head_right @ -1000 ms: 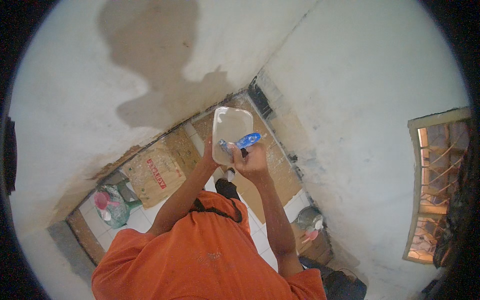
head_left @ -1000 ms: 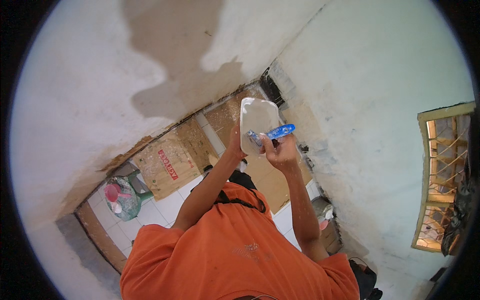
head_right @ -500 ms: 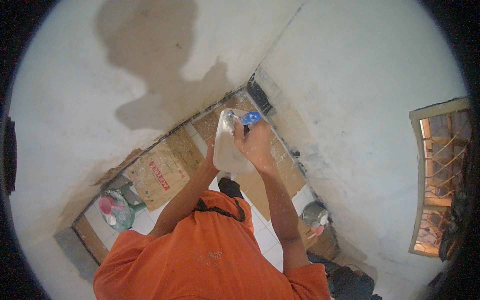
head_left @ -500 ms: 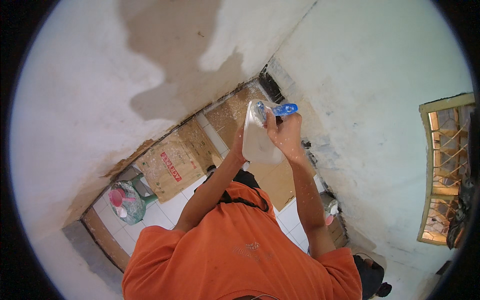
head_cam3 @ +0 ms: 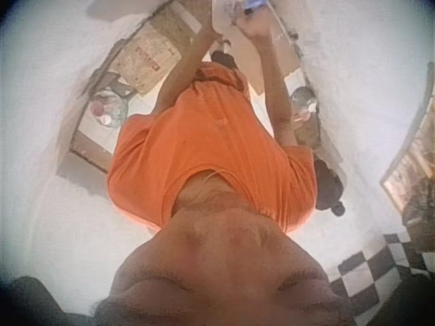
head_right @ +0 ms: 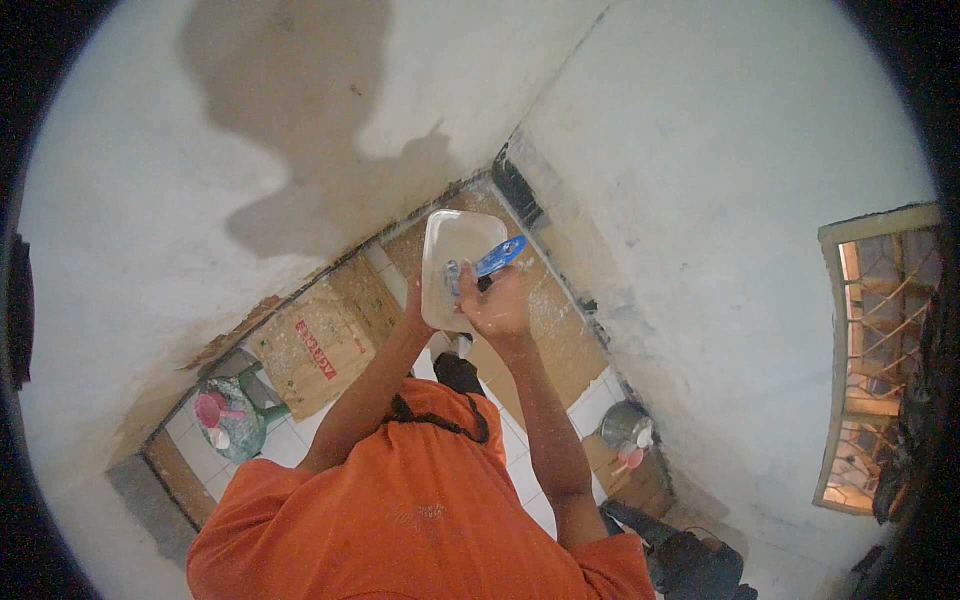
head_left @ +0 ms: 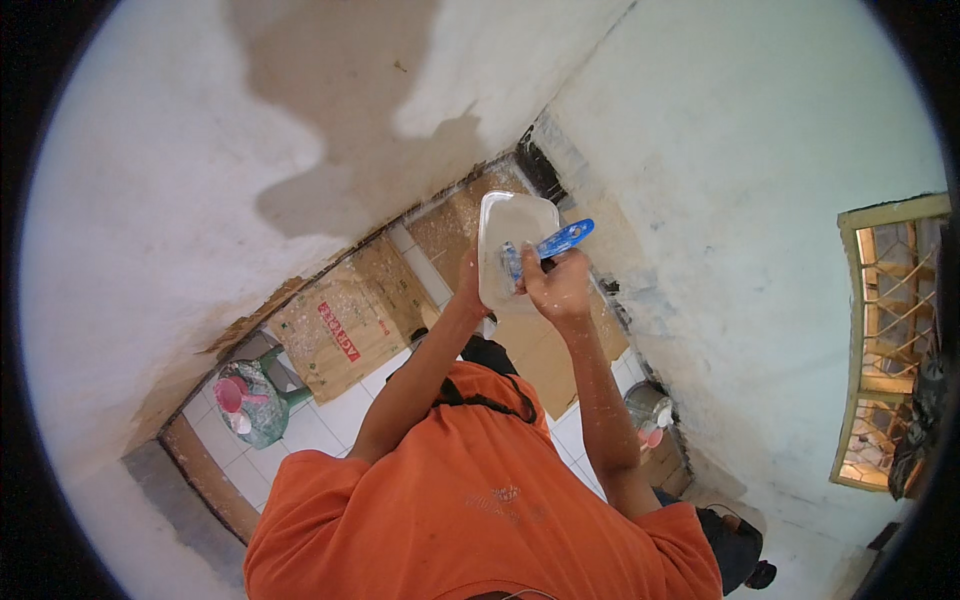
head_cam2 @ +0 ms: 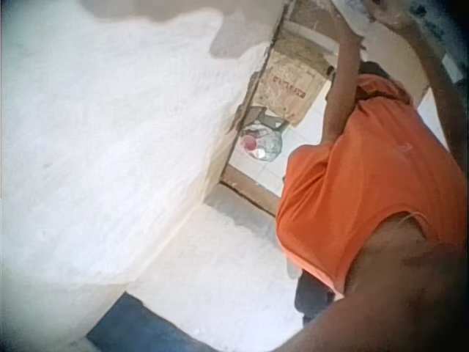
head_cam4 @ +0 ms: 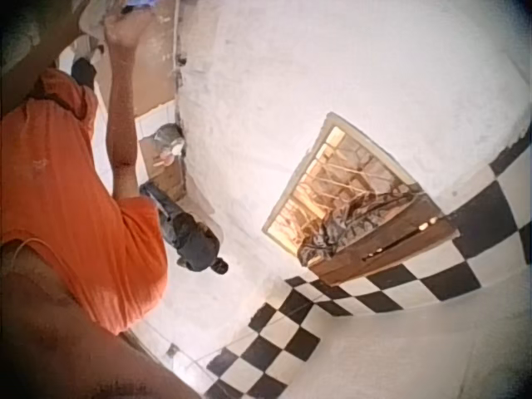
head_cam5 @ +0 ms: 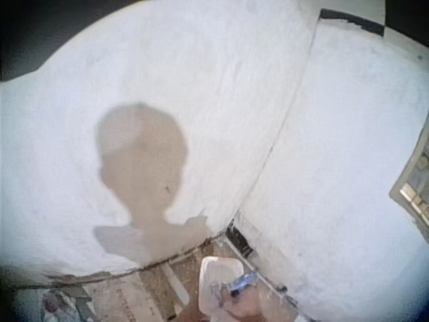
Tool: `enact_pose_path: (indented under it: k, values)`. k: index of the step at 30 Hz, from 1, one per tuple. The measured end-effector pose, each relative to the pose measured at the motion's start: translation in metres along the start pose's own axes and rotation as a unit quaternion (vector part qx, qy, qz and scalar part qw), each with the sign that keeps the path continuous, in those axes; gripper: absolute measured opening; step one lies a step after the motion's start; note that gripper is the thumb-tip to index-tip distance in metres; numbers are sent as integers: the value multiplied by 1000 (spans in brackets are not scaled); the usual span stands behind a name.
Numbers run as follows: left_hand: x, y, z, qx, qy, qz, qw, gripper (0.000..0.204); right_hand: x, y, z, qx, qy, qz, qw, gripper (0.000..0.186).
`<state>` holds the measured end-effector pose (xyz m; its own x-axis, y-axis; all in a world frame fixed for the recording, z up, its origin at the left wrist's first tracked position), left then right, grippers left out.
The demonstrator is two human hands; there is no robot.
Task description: The person mixes white paint in a container by hand, then applies the paint to a wall corner using a brush.
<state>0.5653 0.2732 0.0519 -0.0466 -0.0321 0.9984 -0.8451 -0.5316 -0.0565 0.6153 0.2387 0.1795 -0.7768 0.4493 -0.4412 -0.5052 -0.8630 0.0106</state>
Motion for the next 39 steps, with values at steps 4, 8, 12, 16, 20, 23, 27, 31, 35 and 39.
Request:
enact_pose_path:
  k: [4,8,12,16,20,23,27,31,35,39]
  values:
    - [-16,6,-11,44,-28,-180,982,46,-7,4,16,-35,68,-4,997,19]
    - [-25,2,-6,25,-26,-145,989,53,6,14,9,-56,21,-13,998,17]
    - [-23,0,-3,11,-23,2,1000,52,15,20,9,-133,61,-34,989,19]
    - [-52,0,-6,45,-59,-64,995,44,11,24,28,-314,161,-106,930,16]
    - [-42,5,0,54,6,-74,996,38,6,-4,18,-246,151,-60,955,19]
    - [-37,9,10,20,-9,-137,990,46,-2,-15,12,-216,167,-50,961,21]
    - [-44,12,2,8,-45,-141,989,50,-8,-23,16,-136,217,-19,966,19]
    - [-27,15,6,-28,-1,-134,991,55,-9,-18,34,-194,180,-3,964,14]
    - [-5,11,2,-28,115,78,990,46,5,-2,37,-298,240,42,923,11]
    - [-52,4,0,-11,16,-100,995,55,16,31,42,-332,186,74,922,7]
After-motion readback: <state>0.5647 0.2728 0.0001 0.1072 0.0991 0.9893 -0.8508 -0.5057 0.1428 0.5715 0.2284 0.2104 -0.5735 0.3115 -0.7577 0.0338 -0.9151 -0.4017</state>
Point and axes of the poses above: each hand's wrist, its own y-axis away from the middle knuckle, its own x-axis out of the palm, z = x × y, the point moved 9 cm from there along -y, towards the middle knuckle
